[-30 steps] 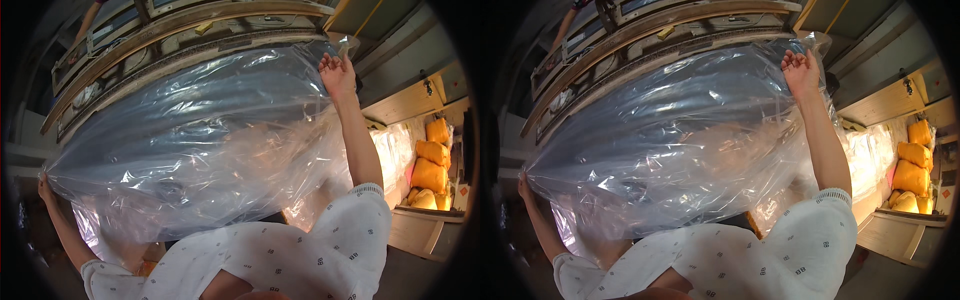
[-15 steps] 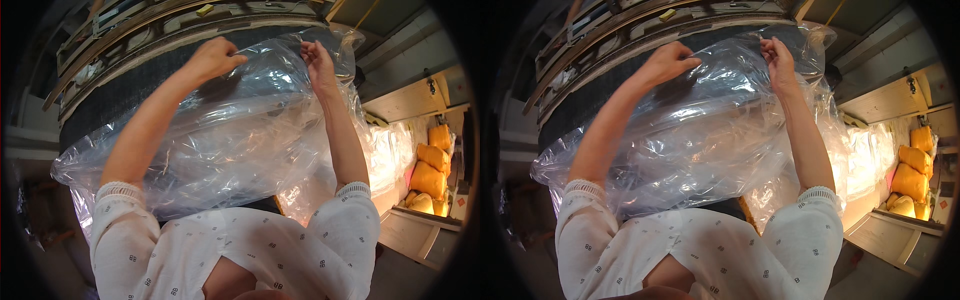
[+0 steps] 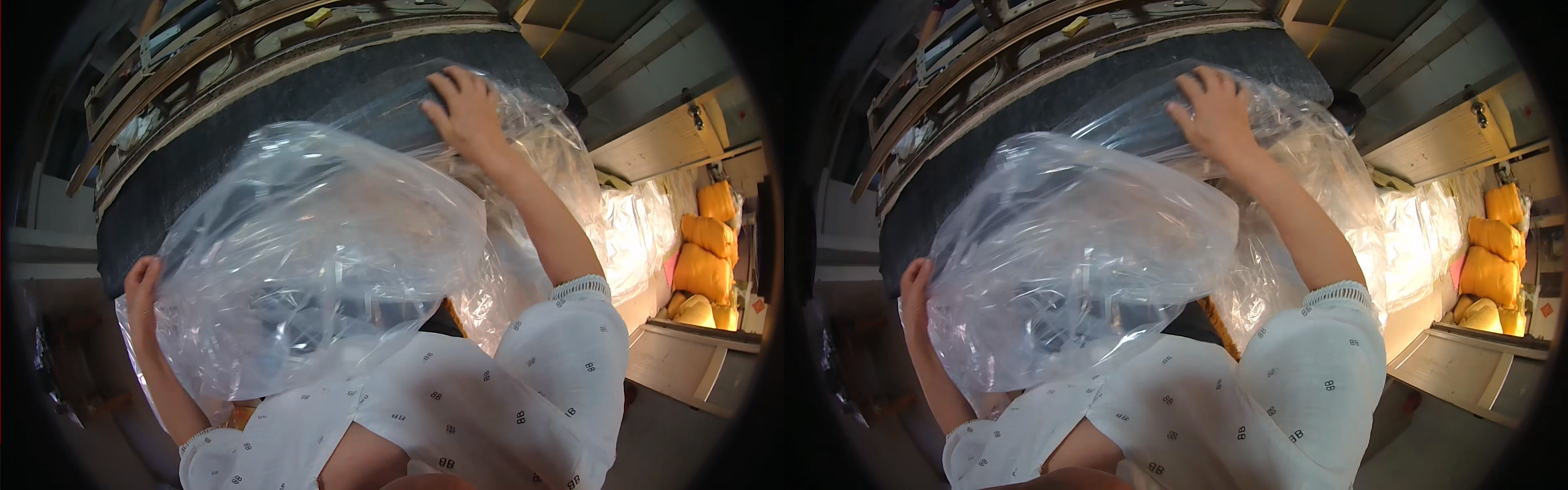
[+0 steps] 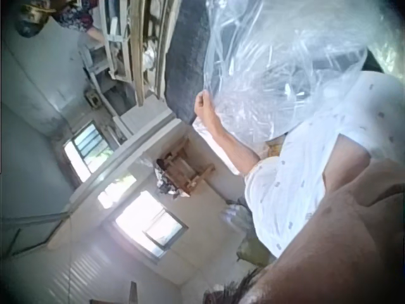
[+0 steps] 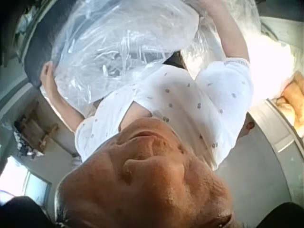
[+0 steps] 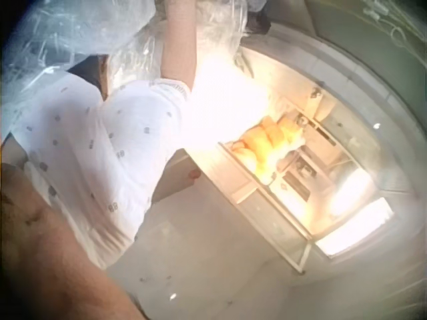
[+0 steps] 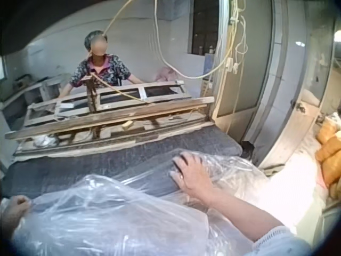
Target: Covering large foam or plastic components with protective plastic sheeting inside a manufacturing facility.
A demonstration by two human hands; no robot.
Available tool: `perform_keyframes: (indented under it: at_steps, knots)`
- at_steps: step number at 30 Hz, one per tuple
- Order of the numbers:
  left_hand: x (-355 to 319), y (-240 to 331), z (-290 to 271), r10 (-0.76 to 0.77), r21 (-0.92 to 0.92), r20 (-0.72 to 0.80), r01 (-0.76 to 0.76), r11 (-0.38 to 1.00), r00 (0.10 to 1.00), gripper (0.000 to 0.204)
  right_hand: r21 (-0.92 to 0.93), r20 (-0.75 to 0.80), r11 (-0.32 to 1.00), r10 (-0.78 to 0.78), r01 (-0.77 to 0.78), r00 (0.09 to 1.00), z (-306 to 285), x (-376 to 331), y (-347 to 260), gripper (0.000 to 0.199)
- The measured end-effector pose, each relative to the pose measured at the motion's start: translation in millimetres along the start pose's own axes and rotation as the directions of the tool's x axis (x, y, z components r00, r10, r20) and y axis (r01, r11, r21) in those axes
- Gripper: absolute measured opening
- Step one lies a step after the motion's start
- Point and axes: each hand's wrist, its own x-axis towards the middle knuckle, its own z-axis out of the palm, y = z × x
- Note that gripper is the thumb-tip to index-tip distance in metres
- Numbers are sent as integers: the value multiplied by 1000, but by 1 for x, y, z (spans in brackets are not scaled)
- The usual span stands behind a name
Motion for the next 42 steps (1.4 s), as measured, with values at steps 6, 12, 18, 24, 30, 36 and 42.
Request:
perform_keyframes:
  at_steps: [6,12,18,24,30,36,42]
  knots:
    - [-44,-186,-224,-94,137,-336,147,980,937,24,408,54,911,35,-54,998,-11,-39,-56,46]
    - [46,-204,-270,76,299,-510,93,950,857,28,2,-242,979,199,-205,950,-57,-77,-18,70]
    - [131,-210,-211,228,449,-410,-23,893,883,28,-212,-368,723,564,-657,739,-148,-167,122,39]
    - [158,-153,-136,338,538,-319,-124,834,885,31,-478,-497,311,676,-822,545,-269,-184,193,23]
    - [208,-187,-165,342,641,-360,-37,767,868,37,214,198,644,708,-735,678,-309,-51,269,31]
    - [206,-244,-220,177,533,-366,50,844,914,40,-512,-613,819,-137,-260,778,-193,69,171,26]
    - [166,-270,-255,-28,449,-399,222,866,917,41,-39,109,994,103,-100,989,-53,23,191,62]
